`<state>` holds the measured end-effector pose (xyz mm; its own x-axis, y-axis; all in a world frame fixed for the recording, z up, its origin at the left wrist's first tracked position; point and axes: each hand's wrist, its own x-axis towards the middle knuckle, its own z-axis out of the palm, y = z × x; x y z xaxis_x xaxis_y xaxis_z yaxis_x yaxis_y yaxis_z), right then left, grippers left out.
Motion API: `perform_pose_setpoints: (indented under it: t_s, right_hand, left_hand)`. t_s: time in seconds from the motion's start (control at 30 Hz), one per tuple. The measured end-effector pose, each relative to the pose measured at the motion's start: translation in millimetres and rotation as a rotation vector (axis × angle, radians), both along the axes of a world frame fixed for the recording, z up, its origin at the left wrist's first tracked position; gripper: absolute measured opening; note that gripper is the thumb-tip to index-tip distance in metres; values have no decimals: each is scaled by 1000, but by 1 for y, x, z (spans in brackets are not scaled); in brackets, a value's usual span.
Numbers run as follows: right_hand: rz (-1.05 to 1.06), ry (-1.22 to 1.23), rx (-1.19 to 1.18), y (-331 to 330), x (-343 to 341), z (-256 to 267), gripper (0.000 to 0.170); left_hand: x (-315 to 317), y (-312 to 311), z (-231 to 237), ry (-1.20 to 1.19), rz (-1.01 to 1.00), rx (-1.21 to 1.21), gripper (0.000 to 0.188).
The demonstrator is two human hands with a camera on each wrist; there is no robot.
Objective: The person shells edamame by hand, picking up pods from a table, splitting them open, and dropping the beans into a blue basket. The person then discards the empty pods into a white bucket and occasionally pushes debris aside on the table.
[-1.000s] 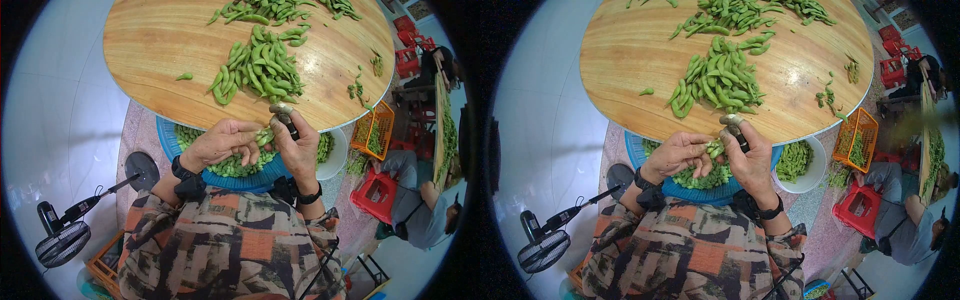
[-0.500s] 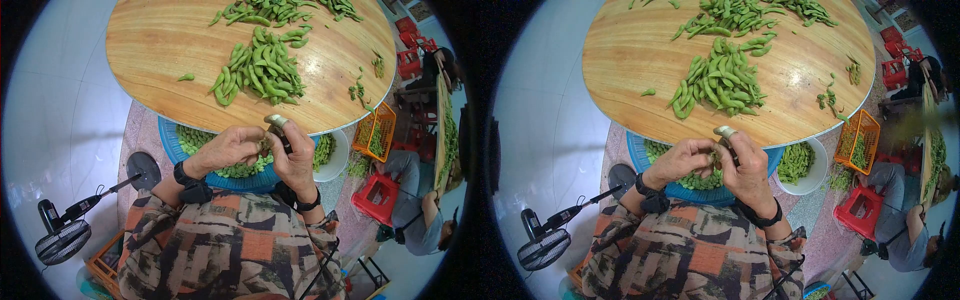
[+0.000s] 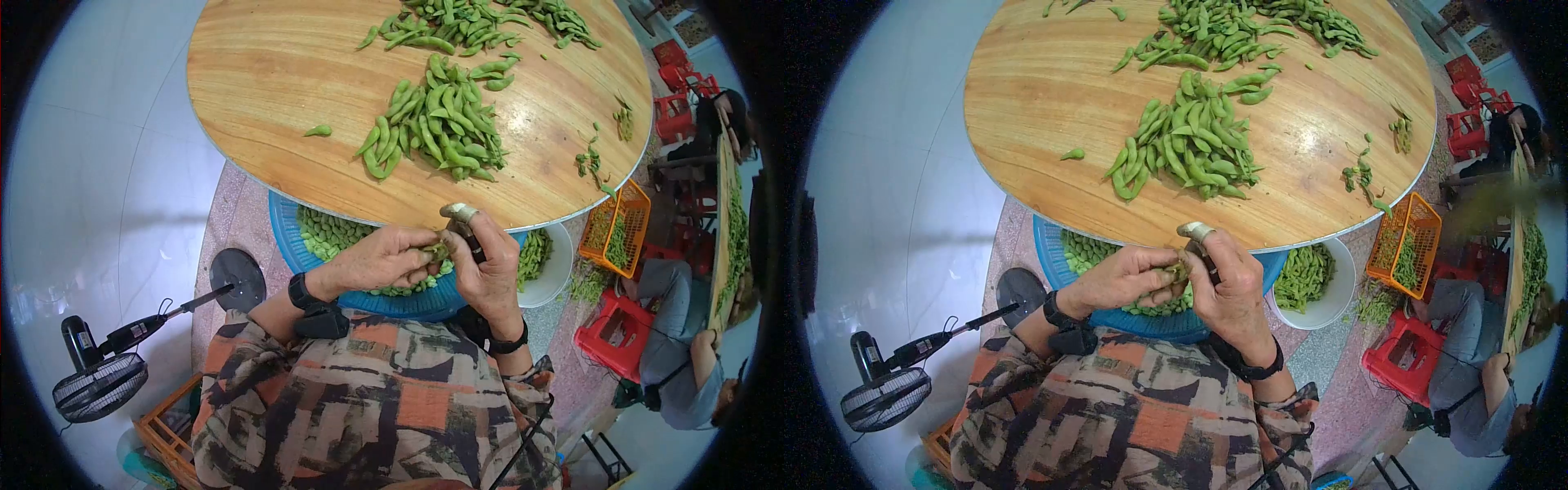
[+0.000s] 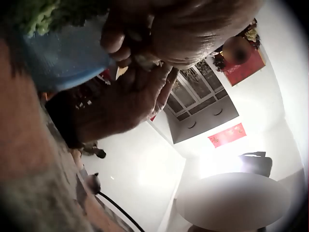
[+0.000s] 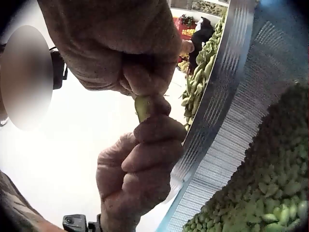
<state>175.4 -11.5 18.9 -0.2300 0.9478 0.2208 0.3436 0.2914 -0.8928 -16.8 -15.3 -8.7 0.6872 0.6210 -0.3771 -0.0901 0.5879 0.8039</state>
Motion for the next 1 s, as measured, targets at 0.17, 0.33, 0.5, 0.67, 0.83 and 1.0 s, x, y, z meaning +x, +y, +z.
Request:
perform_pose_setpoints:
  t_s: [0.17, 0.33, 0.5, 0.67, 0.83, 1.0]
  right_hand:
    - [-86, 86, -193, -3, 31, 3, 26]
    - [-376, 5, -267, -10, 126, 4, 28]
    - [-508, -507, -195, -13, 184, -20, 26]
    - [-463, -219, -41, 0, 126, -16, 26]
    - [-80, 141, -223, 7, 22, 2, 25]
    - [120, 452, -504, 7, -12, 8, 24]
  left_hand:
    - [-24, 4, 12, 317, -179, 688, 22]
    - [-77, 19, 29, 596, 221, 822, 20]
    - [-111, 68, 19, 1176, 550, 1200, 15]
    - [-101, 75, 9, 1104, 586, 1245, 13]
    - [-37, 28, 31, 482, 549, 444, 8]
    - [-4, 9, 24, 271, 472, 352, 8]
